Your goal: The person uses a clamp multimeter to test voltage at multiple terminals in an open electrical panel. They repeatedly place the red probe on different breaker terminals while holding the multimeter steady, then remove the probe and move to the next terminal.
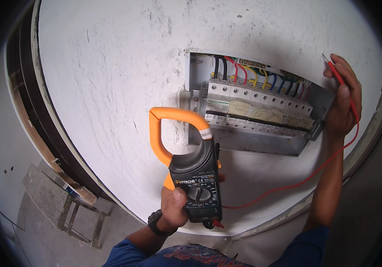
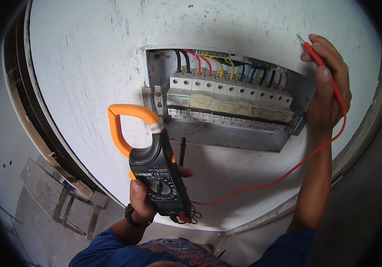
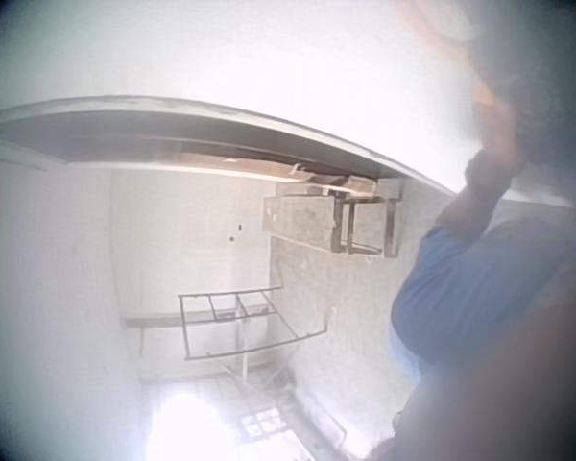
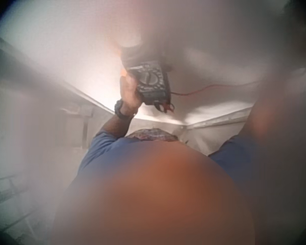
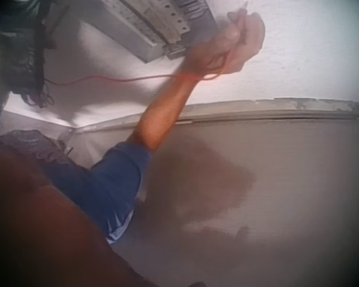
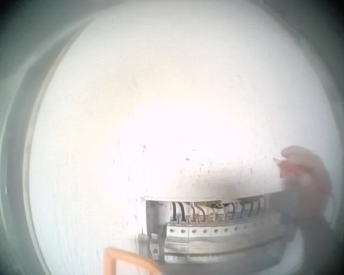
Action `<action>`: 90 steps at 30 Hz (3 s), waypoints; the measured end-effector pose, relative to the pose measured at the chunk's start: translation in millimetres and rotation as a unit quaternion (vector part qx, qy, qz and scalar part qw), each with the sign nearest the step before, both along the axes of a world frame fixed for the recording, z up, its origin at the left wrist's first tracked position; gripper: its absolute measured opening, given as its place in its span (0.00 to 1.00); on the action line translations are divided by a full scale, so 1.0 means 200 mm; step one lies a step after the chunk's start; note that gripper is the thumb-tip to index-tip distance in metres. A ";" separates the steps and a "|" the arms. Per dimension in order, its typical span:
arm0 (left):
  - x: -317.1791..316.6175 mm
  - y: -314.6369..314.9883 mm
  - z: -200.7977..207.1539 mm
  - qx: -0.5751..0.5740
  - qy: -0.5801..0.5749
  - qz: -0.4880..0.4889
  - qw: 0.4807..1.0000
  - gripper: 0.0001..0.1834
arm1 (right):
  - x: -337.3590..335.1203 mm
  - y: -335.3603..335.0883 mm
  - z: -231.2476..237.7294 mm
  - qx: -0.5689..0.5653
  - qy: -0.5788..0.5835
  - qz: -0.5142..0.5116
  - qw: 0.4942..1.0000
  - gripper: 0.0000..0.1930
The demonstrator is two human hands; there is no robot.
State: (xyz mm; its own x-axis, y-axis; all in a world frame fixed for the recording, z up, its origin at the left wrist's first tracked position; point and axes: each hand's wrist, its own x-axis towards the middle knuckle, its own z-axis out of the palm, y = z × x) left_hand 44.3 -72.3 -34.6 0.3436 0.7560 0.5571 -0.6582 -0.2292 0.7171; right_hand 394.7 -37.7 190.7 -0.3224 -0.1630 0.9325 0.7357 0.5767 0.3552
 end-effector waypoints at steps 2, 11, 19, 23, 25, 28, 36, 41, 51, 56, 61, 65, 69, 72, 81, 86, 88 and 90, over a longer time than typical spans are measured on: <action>-0.01 0.01 0.01 0.006 0.004 0.013 1.000 0.50 | 0.00 0.00 0.00 0.001 -0.001 -0.003 1.000 0.20; -0.05 0.03 0.05 0.033 0.026 0.052 0.998 0.49 | 0.01 -0.01 0.00 -0.008 -0.004 -0.026 1.000 0.20; -0.04 0.06 0.08 0.051 0.005 0.043 0.998 0.46 | 0.02 -0.01 0.00 -0.044 0.026 0.027 0.998 0.20; -0.05 0.06 0.10 0.049 0.007 0.057 0.997 0.46 | 0.02 -0.02 0.00 -0.060 0.024 0.047 0.997 0.20; -0.05 0.07 0.10 0.053 0.013 0.057 0.997 0.46 | 0.00 -0.03 -0.02 -0.075 0.048 0.055 0.994 0.20; -0.05 0.08 0.11 0.054 0.017 0.061 0.997 0.46 | -0.06 -0.06 -0.07 -0.069 0.093 0.047 0.992 0.19; -0.06 0.06 0.12 0.037 0.017 0.056 0.998 0.46 | -0.42 -0.32 -0.25 -0.055 -0.151 -0.046 0.986 0.15; -0.06 0.02 0.14 -0.020 0.068 0.099 0.993 0.52 | -0.60 -0.29 -0.30 -0.043 -0.163 -0.042 0.985 0.17; -0.03 0.04 0.17 -0.012 0.017 0.056 0.998 0.45 | -0.71 -0.15 -0.34 -0.068 -0.134 -0.040 0.988 0.21; -0.04 0.02 0.20 -0.015 0.049 0.075 0.996 0.48 | -0.76 -0.09 -0.33 -0.075 -0.124 -0.038 0.989 0.20; -0.04 0.01 0.22 -0.023 0.048 0.068 0.996 0.47 | -0.79 -0.03 -0.32 -0.078 -0.112 -0.040 0.990 0.19; -0.05 0.00 0.24 -0.021 0.050 0.050 0.997 0.47 | -0.80 0.00 -0.33 -0.083 -0.107 -0.041 0.990 0.18; -0.06 0.00 0.24 -0.016 0.060 0.054 0.997 0.48 | -0.80 0.02 -0.33 -0.083 -0.103 -0.049 0.990 0.17; -0.06 0.00 0.23 -0.024 0.051 0.047 0.997 0.49 | -0.81 0.00 -0.32 -0.083 -0.106 -0.064 0.989 0.17; -0.07 -0.01 0.25 -0.020 0.066 0.047 0.997 0.50 | -0.85 0.01 -0.30 -0.067 -0.100 -0.080 0.989 0.16; -0.07 -0.01 0.26 -0.003 0.075 0.069 0.995 0.51 | -0.85 0.03 -0.30 -0.052 -0.104 -0.078 0.990 0.16; -0.07 0.00 0.26 0.000 0.027 0.032 0.999 0.42 | -0.85 0.04 -0.30 -0.049 -0.107 -0.072 0.990 0.16; -0.06 0.01 0.25 -0.004 -0.002 0.012 1.000 0.39 | -0.84 0.05 -0.30 -0.045 -0.107 -0.067 0.991 0.16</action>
State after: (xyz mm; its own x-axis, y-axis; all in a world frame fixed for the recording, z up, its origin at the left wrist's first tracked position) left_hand 31.3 -71.3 16.2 0.3233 0.7686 0.5521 -0.6561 -0.2383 0.7160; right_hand 225.9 -28.5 131.1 -0.5269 -0.0253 0.8495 0.7214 0.5152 0.4628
